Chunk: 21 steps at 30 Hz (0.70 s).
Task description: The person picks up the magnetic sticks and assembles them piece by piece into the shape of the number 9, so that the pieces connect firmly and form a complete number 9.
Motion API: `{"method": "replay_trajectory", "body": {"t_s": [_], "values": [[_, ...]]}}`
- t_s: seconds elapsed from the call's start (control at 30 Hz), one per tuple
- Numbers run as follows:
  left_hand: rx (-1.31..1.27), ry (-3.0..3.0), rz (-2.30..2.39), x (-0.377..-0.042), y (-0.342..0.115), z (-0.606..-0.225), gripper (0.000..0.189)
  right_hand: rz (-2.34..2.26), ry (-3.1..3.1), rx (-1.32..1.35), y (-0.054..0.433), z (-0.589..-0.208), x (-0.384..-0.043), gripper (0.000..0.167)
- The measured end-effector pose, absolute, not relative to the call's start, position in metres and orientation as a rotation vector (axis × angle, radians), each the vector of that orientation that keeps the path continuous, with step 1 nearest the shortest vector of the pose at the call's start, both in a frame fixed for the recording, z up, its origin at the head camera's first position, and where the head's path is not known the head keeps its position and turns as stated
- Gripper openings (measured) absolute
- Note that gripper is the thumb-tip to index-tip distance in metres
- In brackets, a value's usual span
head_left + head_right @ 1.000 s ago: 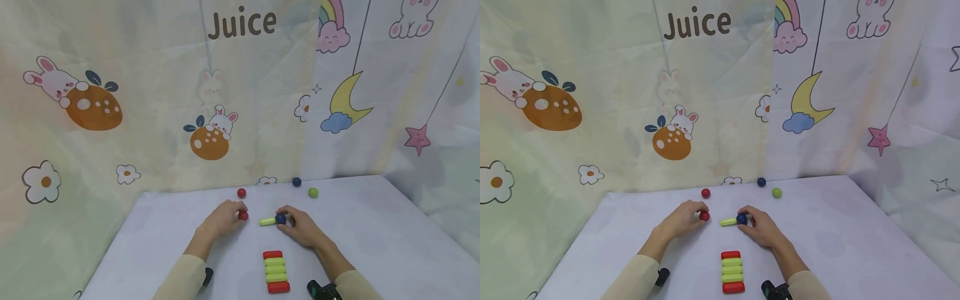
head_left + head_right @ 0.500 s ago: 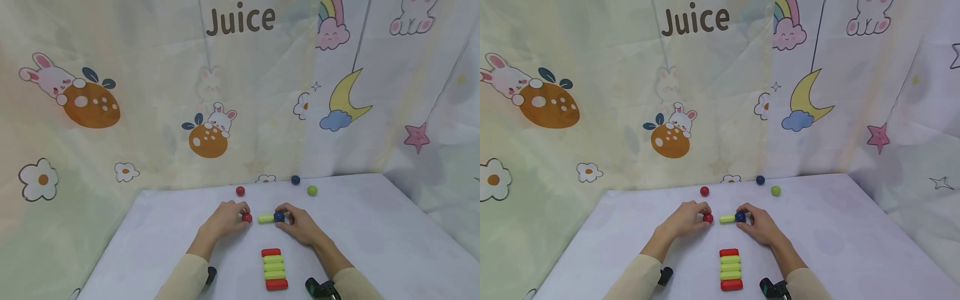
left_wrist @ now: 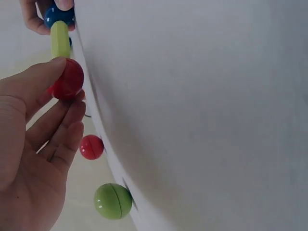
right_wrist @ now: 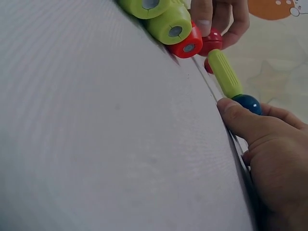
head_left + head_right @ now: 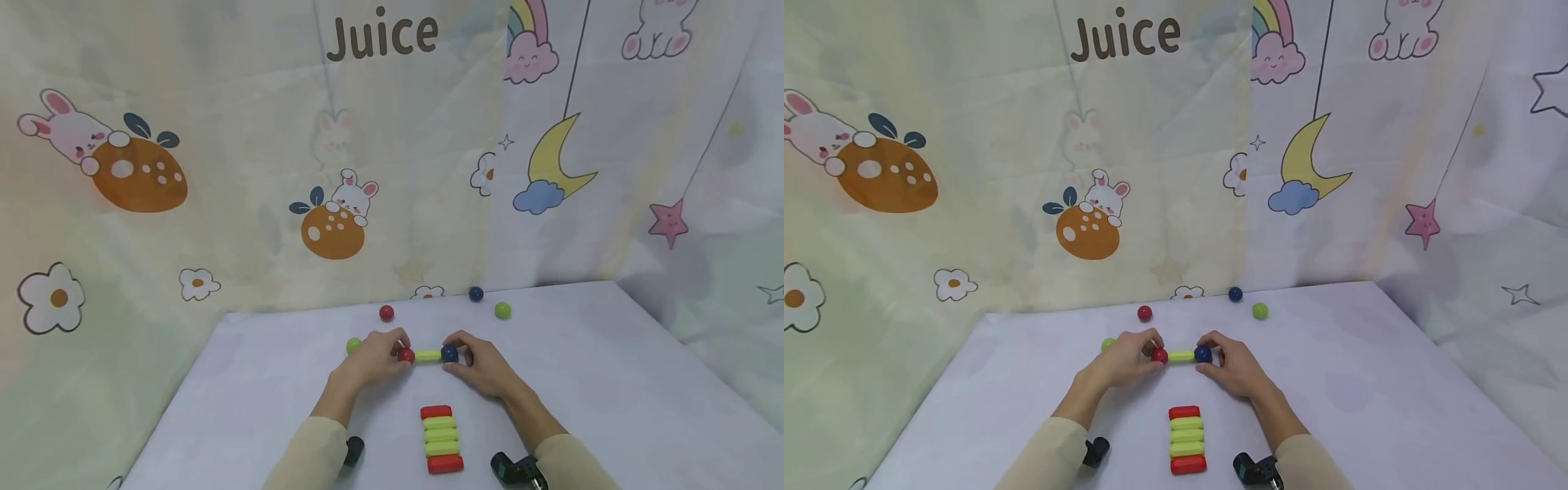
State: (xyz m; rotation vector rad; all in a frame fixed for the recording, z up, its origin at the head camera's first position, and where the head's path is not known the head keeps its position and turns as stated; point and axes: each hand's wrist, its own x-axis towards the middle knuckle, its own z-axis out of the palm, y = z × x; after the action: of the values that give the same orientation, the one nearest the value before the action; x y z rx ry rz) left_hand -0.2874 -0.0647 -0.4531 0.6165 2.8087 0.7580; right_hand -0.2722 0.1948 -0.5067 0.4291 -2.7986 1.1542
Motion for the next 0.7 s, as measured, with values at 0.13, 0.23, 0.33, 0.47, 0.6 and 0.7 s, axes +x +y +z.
{"method": "replay_trajectory", "body": {"t_s": [0.13, 0.23, 0.33, 0.47, 0.6, 0.7], "values": [[0.623, 2.802, 0.77, -0.2853, -0.0655, -0.4548, 0.028, 1.127, -2.82, 0.409, 0.1921, -0.5089, -0.2731, 0.041], [0.62, 2.797, 0.789, -0.2848, -0.0654, -0.4556, 0.029, 1.102, -2.82, 0.395, 0.192, -0.5087, -0.2737, 0.041], [0.601, 2.788, 0.819, -0.2848, -0.0658, -0.4564, 0.03, 1.109, -2.808, 0.42, 0.1916, -0.5071, -0.2736, 0.041], [0.569, 2.766, 0.861, -0.2851, -0.0689, -0.4594, 0.029, 1.119, -2.814, 0.437, 0.188, -0.5062, -0.2727, 0.04], [0.585, 2.762, 0.88, -0.2862, -0.0696, -0.4621, 0.029, 1.12, -2.838, 0.397, 0.1876, -0.5062, -0.2713, 0.038], [0.607, 2.779, 0.855, -0.2865, -0.0678, -0.4616, 0.03, 1.126, -2.847, 0.38, 0.1896, -0.5061, -0.2711, 0.037]]}}
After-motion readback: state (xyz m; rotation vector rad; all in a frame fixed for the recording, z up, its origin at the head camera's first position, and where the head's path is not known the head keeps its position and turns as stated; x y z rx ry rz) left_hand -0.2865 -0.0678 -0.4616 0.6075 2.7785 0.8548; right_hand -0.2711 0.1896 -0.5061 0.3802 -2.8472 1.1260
